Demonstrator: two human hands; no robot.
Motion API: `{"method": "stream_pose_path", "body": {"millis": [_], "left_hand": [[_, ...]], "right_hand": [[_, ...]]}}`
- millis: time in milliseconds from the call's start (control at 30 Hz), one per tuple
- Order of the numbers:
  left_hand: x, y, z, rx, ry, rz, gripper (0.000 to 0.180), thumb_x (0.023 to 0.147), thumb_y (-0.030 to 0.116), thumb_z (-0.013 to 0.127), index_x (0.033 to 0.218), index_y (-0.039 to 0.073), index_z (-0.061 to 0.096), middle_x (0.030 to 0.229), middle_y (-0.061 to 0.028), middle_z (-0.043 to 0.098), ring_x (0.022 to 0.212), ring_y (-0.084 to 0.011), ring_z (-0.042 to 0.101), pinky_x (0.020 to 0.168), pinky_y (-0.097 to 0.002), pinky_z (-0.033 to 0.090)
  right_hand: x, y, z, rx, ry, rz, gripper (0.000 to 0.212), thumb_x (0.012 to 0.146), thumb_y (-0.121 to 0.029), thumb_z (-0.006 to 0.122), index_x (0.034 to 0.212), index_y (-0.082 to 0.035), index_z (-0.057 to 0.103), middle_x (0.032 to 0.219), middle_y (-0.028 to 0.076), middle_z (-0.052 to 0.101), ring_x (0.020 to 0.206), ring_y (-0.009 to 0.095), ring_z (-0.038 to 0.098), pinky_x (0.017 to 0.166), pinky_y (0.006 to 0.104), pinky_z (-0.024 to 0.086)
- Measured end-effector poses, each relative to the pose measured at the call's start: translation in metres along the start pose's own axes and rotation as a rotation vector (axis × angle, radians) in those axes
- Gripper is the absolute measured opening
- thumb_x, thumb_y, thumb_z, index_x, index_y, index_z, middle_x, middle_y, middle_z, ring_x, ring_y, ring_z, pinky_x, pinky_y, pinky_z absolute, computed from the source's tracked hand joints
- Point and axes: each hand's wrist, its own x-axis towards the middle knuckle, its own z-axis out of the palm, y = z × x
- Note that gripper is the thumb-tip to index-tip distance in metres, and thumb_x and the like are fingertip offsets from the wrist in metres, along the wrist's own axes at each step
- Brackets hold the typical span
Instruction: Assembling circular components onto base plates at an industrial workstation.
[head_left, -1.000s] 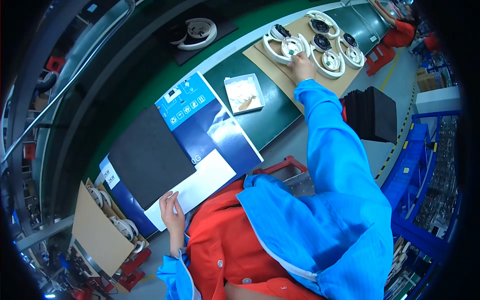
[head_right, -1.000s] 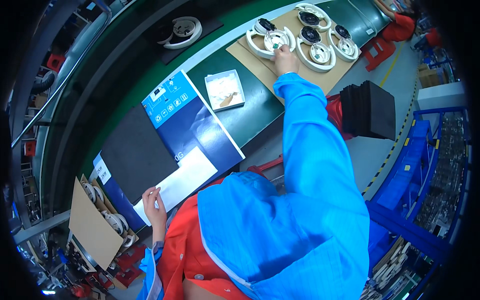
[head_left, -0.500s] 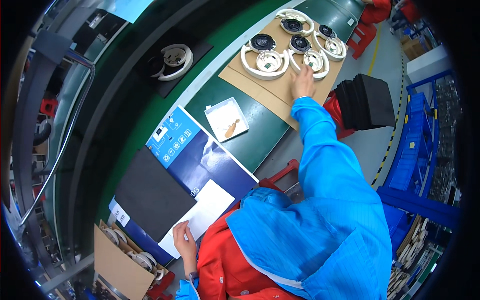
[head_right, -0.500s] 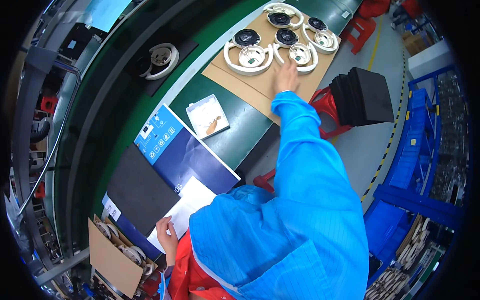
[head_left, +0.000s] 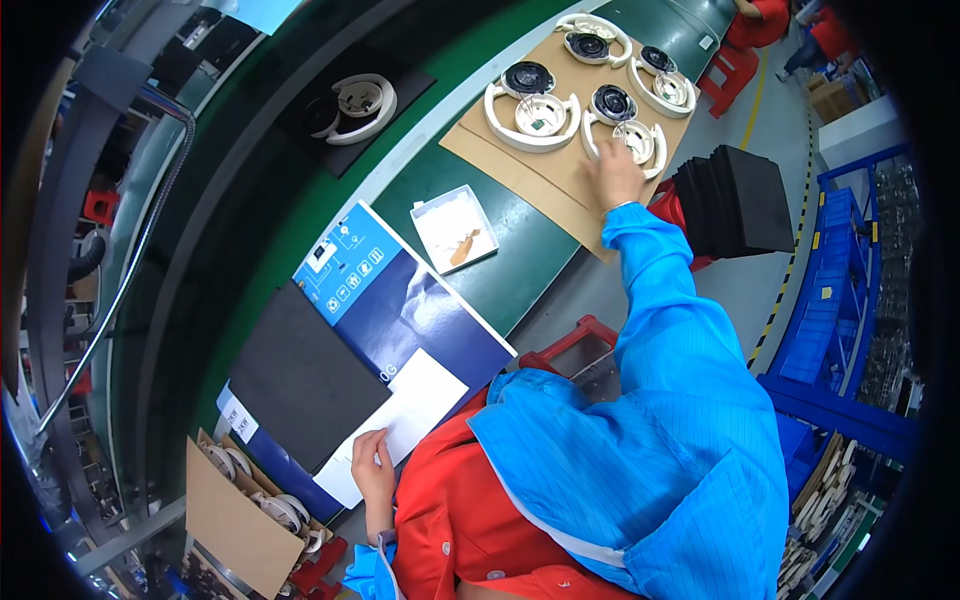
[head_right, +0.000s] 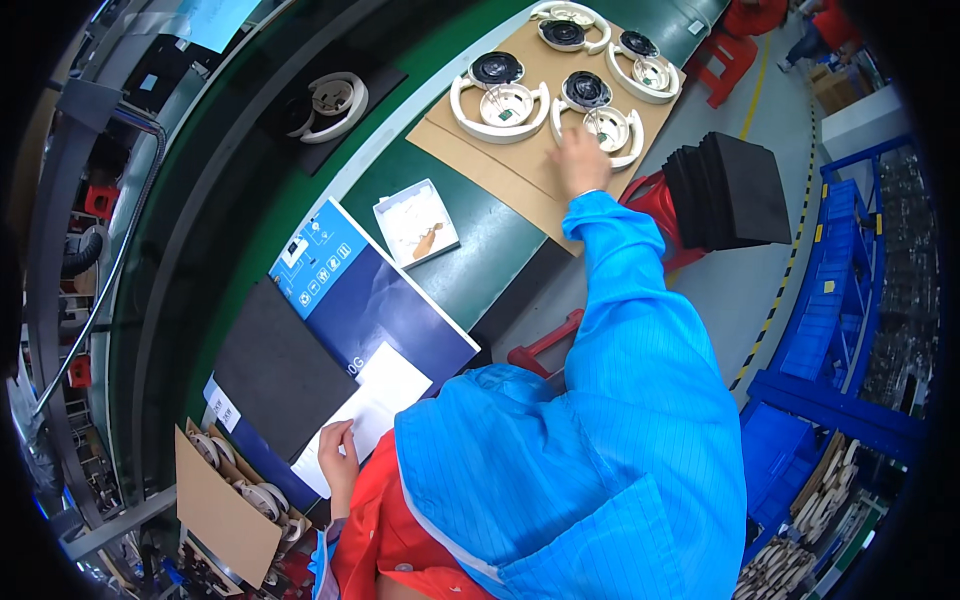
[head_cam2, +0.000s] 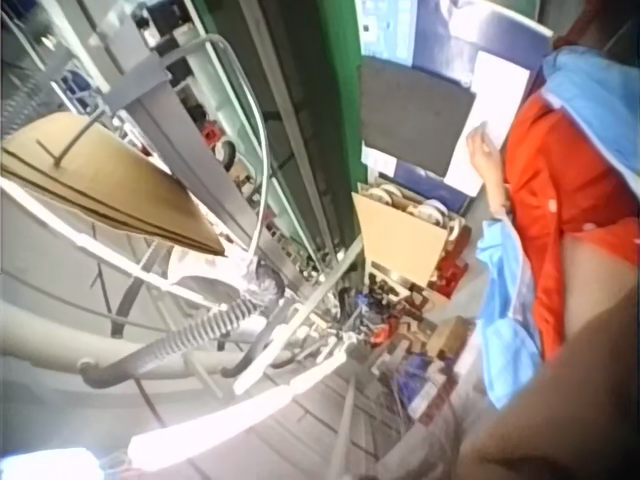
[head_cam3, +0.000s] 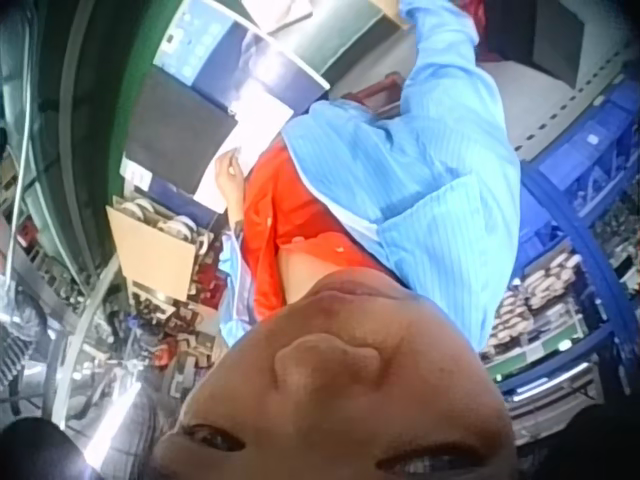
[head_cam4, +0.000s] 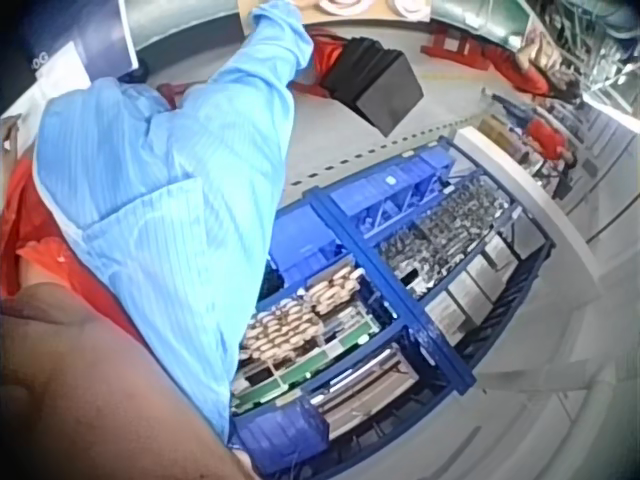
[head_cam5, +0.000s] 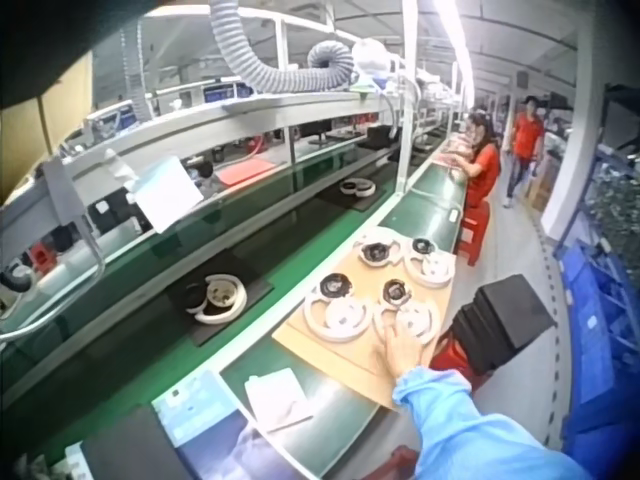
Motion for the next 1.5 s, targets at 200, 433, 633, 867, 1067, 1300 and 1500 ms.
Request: {"method": "stream_pose_path", "body": {"millis": [200,433,633,867,1067,1300,1500], "left_hand": [[-0.003,-0.001,0.004,-0.01,-0.047,-0.03,0.013,0.076,0.001,0.051,0.085,0.003,0.061,0.084,-0.0113,0.058,0.079,-0.0262,0.056,0.069,-0.03,0.045],[-0.014,-0.006,0.001,-0.009,-0.035,-0.123,0.012,0.077,0.003,0.051,0.085,0.003,0.061,0.082,-0.0113,0.059,0.076,-0.0255,0.058,0.067,-0.0303,0.045],[-0.018,-0.018,-0.002,-0.011,-0.012,-0.098,0.012,0.078,0.004,0.051,0.085,0.002,0.061,0.082,-0.0123,0.058,0.076,-0.0271,0.057,0.067,-0.0314,0.045],[-0.022,-0.025,-0.016,-0.058,0.131,-0.139,0.013,0.078,0.002,0.052,0.088,0.004,0.06,0.082,-0.0122,0.058,0.078,-0.0278,0.056,0.068,-0.0314,0.045],[-0.04,-0.041,-0.059,-0.049,0.501,-0.158,0.019,0.077,-0.001,0.052,0.094,0.004,0.058,0.087,-0.0103,0.057,0.079,-0.025,0.056,0.071,-0.0281,0.044],[-0.122,-0.122,-0.124,0.25,1.335,-0.611,0.034,0.078,0.005,0.056,0.109,-0.002,0.045,0.1,-0.0126,0.052,0.094,-0.025,0.048,0.082,-0.0338,0.039],[-0.181,-0.203,-0.158,-0.423,1.374,-0.682,0.033,0.071,-0.004,0.058,0.102,-0.007,0.048,0.098,-0.0162,0.055,0.083,-0.0213,0.054,0.069,-0.0306,0.047]], "right_hand": [[0.019,-0.066,0.032,0.172,-0.013,-0.224,0.028,0.07,-0.027,0.062,0.092,-0.01,0.055,0.094,0.005,0.051,0.087,0.023,0.053,0.063,0.0365,0.048],[0.042,-0.079,0.048,0.062,-0.063,-0.151,0.024,0.07,-0.029,0.062,0.08,-0.007,0.059,0.084,0.008,0.052,0.078,0.024,0.056,0.062,0.0365,0.048],[0.053,-0.085,0.05,0.059,-0.156,-0.039,0.025,0.072,-0.026,0.06,0.09,-0.009,0.059,0.091,0.011,0.053,0.083,0.028,0.057,0.066,0.0393,0.048],[0.026,-0.121,0.027,0.365,0.134,-0.369,0.026,0.076,-0.015,0.051,0.101,-0.013,0.056,0.101,0.013,0.052,0.09,0.031,0.052,0.074,0.0429,0.044],[-0.097,-0.267,-0.054,1.001,-0.451,-0.505,0.017,0.077,-0.012,0.059,0.093,-0.006,0.06,0.086,0.007,0.058,0.068,0.014,0.056,0.059,0.0247,0.044],[-0.288,-0.434,-0.137,1.265,-1.676,-0.663,0.023,0.082,-0.015,0.056,0.1,-0.001,0.058,0.085,0.007,0.061,0.074,0.011,0.058,0.067,0.023,0.048],[-0.404,-0.547,-0.153,1.249,-1.436,-0.82,0.034,0.07,-0.025,0.064,0.091,0.0,0.058,0.078,0.013,0.061,0.068,0.02,0.058,0.061,0.0329,0.045]]}}
